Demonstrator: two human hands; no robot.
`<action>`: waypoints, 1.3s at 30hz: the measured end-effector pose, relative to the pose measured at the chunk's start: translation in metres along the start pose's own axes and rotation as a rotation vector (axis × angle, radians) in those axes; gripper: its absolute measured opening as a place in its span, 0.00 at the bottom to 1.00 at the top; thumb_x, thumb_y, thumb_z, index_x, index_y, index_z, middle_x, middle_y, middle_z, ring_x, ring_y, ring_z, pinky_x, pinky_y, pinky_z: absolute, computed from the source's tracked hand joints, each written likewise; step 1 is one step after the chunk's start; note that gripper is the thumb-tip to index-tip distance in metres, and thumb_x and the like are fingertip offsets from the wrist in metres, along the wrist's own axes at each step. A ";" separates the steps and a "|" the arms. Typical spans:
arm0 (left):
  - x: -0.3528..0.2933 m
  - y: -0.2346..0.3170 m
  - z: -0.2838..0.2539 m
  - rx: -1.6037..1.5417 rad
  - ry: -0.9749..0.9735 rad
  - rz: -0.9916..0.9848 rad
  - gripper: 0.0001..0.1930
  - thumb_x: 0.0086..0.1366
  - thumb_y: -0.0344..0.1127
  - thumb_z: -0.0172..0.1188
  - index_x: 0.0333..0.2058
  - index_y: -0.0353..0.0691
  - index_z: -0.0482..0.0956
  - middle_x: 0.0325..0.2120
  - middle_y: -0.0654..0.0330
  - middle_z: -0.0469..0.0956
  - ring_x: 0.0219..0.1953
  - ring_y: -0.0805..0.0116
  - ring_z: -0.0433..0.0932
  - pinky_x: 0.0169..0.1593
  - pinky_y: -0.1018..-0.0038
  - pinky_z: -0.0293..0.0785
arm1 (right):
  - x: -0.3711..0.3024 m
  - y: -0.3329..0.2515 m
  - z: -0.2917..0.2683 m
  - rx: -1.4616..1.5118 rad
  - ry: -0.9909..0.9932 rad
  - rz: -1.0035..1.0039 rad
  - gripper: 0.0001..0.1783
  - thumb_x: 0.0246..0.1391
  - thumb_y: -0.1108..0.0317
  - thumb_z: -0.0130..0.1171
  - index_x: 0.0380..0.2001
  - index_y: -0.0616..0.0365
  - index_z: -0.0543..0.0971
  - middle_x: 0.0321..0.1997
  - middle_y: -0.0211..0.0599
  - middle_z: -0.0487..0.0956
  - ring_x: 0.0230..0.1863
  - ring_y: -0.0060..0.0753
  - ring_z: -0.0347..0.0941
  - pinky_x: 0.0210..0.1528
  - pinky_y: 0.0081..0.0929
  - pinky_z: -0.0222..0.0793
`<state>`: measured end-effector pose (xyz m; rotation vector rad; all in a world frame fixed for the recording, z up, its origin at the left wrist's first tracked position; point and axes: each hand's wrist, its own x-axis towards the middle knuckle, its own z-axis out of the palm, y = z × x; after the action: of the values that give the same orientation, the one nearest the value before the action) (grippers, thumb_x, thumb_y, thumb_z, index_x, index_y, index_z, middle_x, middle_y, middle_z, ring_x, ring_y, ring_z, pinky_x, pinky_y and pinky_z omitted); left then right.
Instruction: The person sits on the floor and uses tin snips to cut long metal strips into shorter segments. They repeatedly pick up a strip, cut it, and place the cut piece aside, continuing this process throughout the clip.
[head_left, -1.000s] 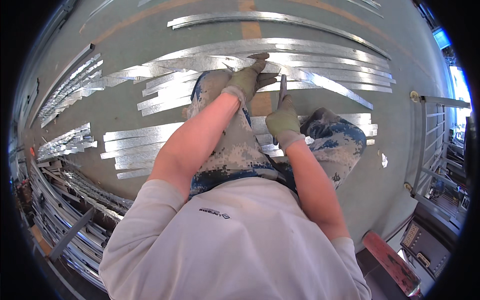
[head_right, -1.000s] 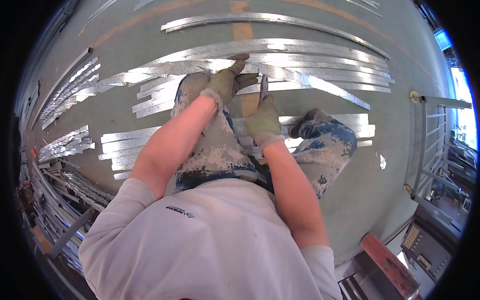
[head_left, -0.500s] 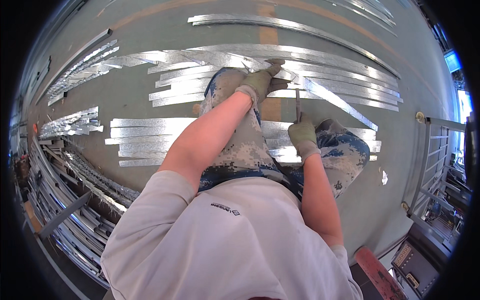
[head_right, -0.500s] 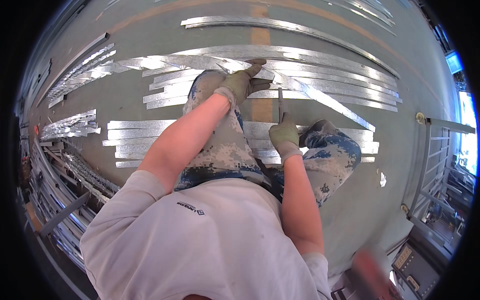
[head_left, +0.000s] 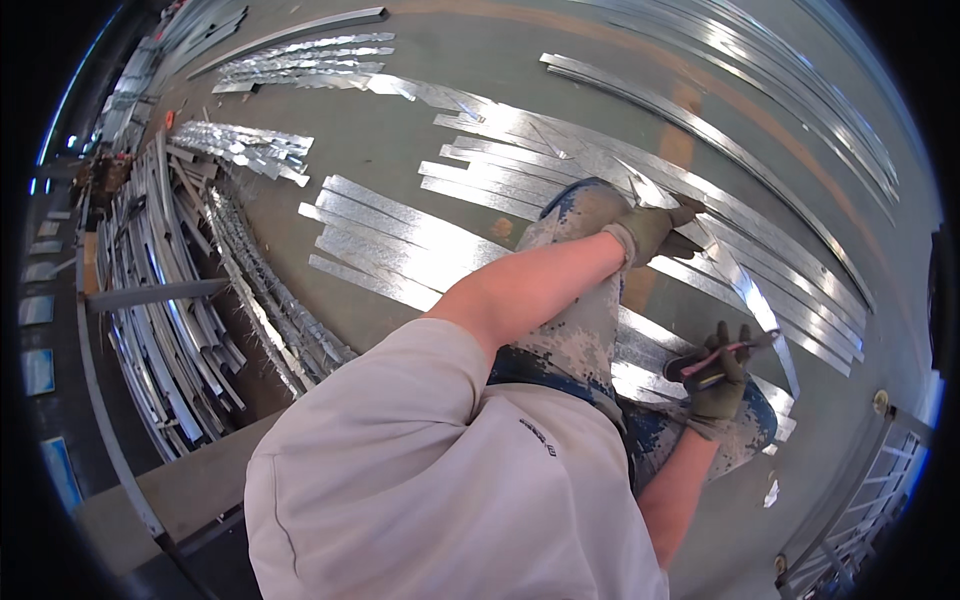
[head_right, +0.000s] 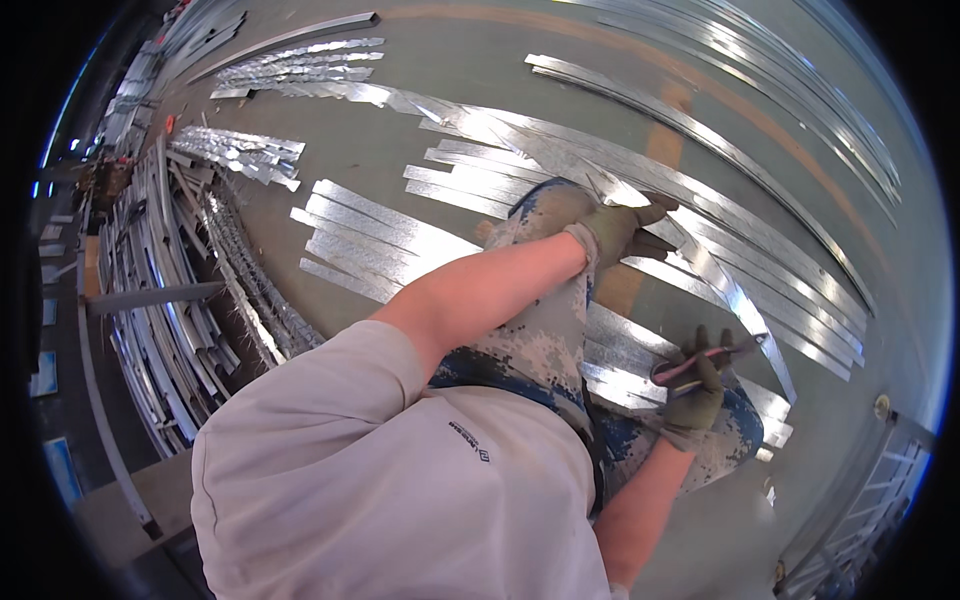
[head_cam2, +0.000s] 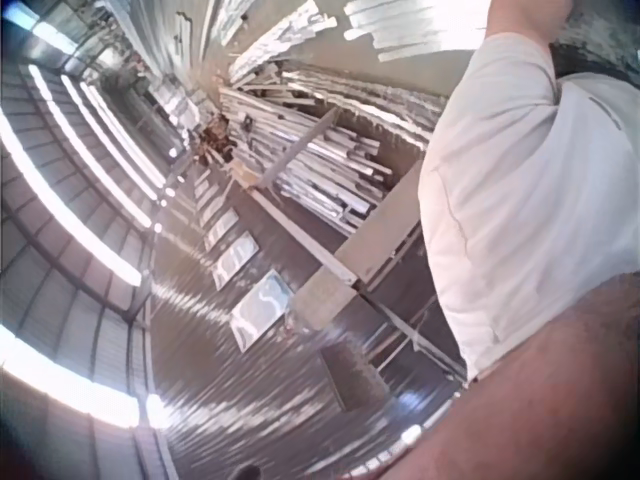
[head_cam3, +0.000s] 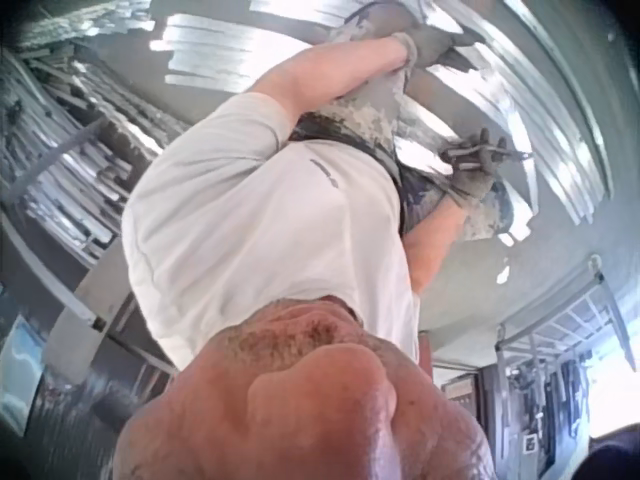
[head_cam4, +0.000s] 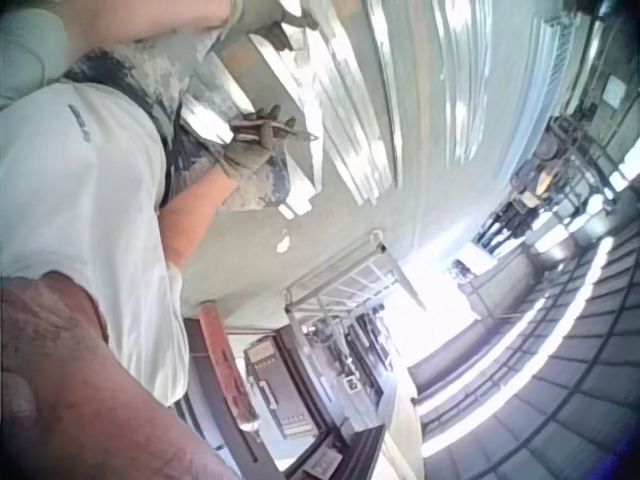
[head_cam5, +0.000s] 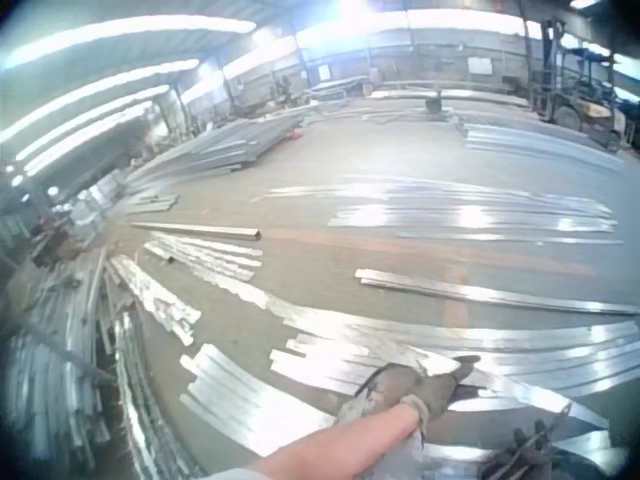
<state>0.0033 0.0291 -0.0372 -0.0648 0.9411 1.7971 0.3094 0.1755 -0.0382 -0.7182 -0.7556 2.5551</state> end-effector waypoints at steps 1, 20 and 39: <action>-0.002 0.001 0.004 0.026 -0.007 0.027 0.21 0.86 0.46 0.54 0.71 0.53 0.79 0.55 0.44 0.87 0.52 0.49 0.91 0.57 0.61 0.91 | 0.004 -0.007 0.000 -0.003 0.041 -0.040 0.42 0.69 0.79 0.61 0.82 0.43 0.63 0.75 0.52 0.76 0.66 0.50 0.79 0.65 0.48 0.81; -0.018 0.017 -0.005 -0.156 -0.338 0.142 0.30 0.84 0.39 0.56 0.79 0.40 0.64 0.60 0.45 0.85 0.58 0.46 0.88 0.68 0.50 0.84 | 0.103 -0.028 -0.030 0.136 0.019 -0.149 0.32 0.65 0.82 0.64 0.71 0.50 0.78 0.58 0.32 0.85 0.59 0.39 0.83 0.74 0.51 0.77; 0.016 -0.019 0.000 0.094 -0.094 0.257 0.35 0.80 0.29 0.65 0.79 0.58 0.62 0.65 0.57 0.79 0.64 0.58 0.81 0.70 0.55 0.82 | 0.110 -0.013 0.034 0.157 -0.023 -0.035 0.35 0.62 0.86 0.65 0.69 0.48 0.77 0.56 0.37 0.80 0.56 0.50 0.83 0.69 0.52 0.82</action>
<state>0.0112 0.0440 -0.0552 0.2066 1.0006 1.9683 0.2052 0.2252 -0.0463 -0.6210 -0.5619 2.5605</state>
